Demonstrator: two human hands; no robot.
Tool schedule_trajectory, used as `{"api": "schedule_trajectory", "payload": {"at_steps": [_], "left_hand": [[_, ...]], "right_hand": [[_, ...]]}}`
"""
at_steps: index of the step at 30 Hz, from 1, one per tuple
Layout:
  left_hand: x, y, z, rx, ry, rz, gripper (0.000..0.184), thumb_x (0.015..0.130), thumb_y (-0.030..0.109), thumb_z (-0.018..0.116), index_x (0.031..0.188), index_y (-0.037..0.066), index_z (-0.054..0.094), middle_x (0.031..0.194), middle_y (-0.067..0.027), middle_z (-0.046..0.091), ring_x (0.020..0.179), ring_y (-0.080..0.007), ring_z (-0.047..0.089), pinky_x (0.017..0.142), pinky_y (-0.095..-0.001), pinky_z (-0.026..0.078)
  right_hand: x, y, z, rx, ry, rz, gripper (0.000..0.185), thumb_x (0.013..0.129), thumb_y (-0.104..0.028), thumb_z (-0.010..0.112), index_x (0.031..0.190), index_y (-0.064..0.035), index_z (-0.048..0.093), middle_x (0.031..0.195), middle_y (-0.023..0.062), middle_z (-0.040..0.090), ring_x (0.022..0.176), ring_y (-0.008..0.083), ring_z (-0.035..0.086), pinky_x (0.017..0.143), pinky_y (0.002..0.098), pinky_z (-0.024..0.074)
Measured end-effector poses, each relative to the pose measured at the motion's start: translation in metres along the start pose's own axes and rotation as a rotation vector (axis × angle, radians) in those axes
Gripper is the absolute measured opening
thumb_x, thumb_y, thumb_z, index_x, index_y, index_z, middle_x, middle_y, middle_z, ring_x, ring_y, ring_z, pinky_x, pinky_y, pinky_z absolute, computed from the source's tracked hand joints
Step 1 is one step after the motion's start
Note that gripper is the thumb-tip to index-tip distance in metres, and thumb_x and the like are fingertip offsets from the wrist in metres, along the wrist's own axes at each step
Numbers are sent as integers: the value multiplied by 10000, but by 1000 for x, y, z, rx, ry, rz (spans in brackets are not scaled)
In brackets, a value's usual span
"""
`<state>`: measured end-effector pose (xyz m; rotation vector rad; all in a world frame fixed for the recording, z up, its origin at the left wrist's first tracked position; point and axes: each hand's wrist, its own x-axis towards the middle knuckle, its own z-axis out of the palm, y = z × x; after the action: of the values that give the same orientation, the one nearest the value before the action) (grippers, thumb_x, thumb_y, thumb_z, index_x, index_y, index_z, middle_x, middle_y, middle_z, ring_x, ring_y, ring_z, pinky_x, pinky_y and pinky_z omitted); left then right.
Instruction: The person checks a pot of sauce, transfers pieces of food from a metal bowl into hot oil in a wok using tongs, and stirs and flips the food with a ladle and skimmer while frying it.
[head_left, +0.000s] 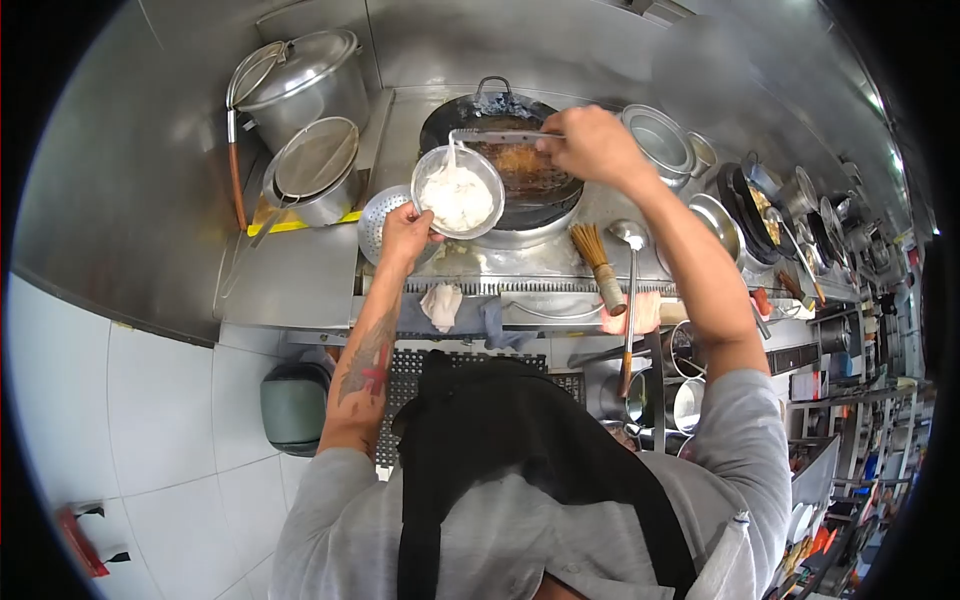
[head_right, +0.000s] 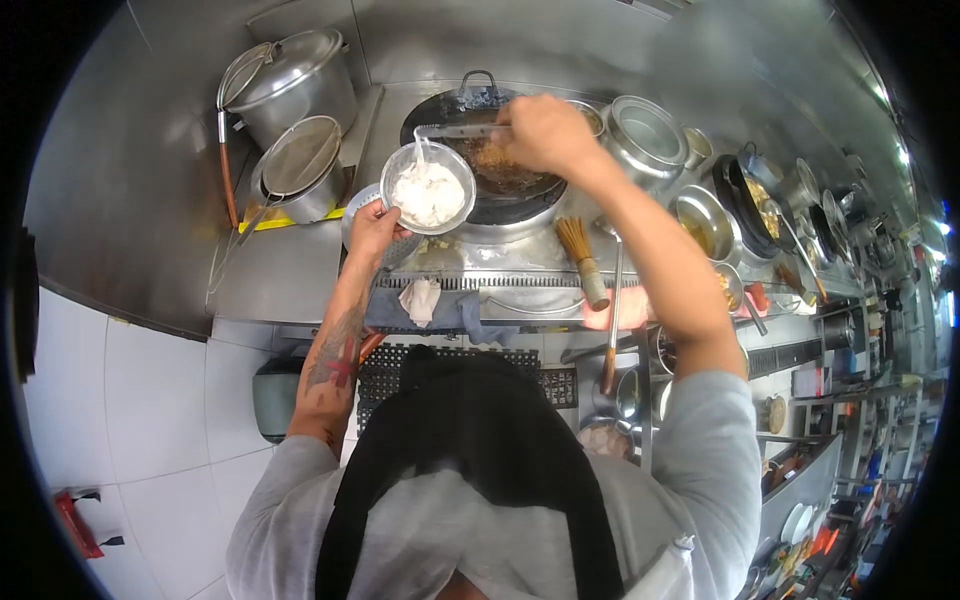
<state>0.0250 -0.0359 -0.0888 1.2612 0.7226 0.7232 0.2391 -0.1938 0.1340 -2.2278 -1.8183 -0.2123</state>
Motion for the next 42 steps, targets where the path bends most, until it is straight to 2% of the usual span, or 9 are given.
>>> {"api": "schedule_trajectory", "payload": {"at_steps": [6,12,13,19,24,29,31,38,42], "left_hand": [[2,-5,-16,-75,109,-60,192,904,44,560,1048,-53,641,916,-103,664,683,-155,665,605,-260,597],[-17,-12,-40,-76,226,-88,199,917,52,557,1060,-73,616,914,-116,653,721,-171,667,607,-266,601],[-22,-13,-42,-22,253,-107,157,927,65,540,1037,-10,623,885,-74,662,698,-141,652,597,-249,578],[-45,-6,-48,-141,299,-136,126,933,62,530,1001,15,625,879,-62,661,694,-136,647,613,-259,580],[-30,9,-37,-101,236,-61,143,924,49,537,1017,-11,628,878,-76,661,680,-132,645,598,-256,578],[-7,26,0,98,42,223,155,899,37,540,977,-37,651,806,-77,678,637,-111,636,570,-250,565],[0,29,13,72,-5,131,157,899,37,542,984,-40,649,819,-81,679,640,-114,637,569,-253,567],[15,-14,-8,-47,37,-74,195,916,52,534,1052,-50,631,922,-119,680,727,-167,677,593,-263,591],[-7,-19,-31,-88,92,-98,209,926,60,536,1084,-54,612,969,-144,671,744,-187,681,602,-265,594]], "right_hand": [[27,27,-13,65,56,57,233,835,-241,671,919,-30,721,764,190,685,788,351,677,749,431,517],[97,55,49,-160,-53,190,275,834,-257,665,1014,-55,714,955,181,701,943,353,672,848,425,531],[112,57,67,-182,-88,233,281,833,-244,654,1028,-48,708,987,179,699,968,347,671,863,419,530],[158,73,102,-138,-79,291,244,827,-194,599,971,-32,712,1025,198,687,982,373,660,864,439,529],[73,23,9,15,-1,37,325,839,-316,656,918,-8,721,873,246,674,865,383,665,790,446,521],[14,15,30,0,-175,86,321,822,-315,663,928,-16,713,890,238,677,869,383,666,798,440,525],[11,23,51,-40,-163,105,295,833,-301,651,957,-42,719,905,209,689,875,371,671,808,445,530],[5,23,-25,46,33,238,227,847,-289,654,894,-82,737,852,173,699,870,346,676,816,431,534],[16,41,33,-120,16,306,227,824,-272,661,872,-62,737,879,196,697,870,351,678,802,427,538]]}}
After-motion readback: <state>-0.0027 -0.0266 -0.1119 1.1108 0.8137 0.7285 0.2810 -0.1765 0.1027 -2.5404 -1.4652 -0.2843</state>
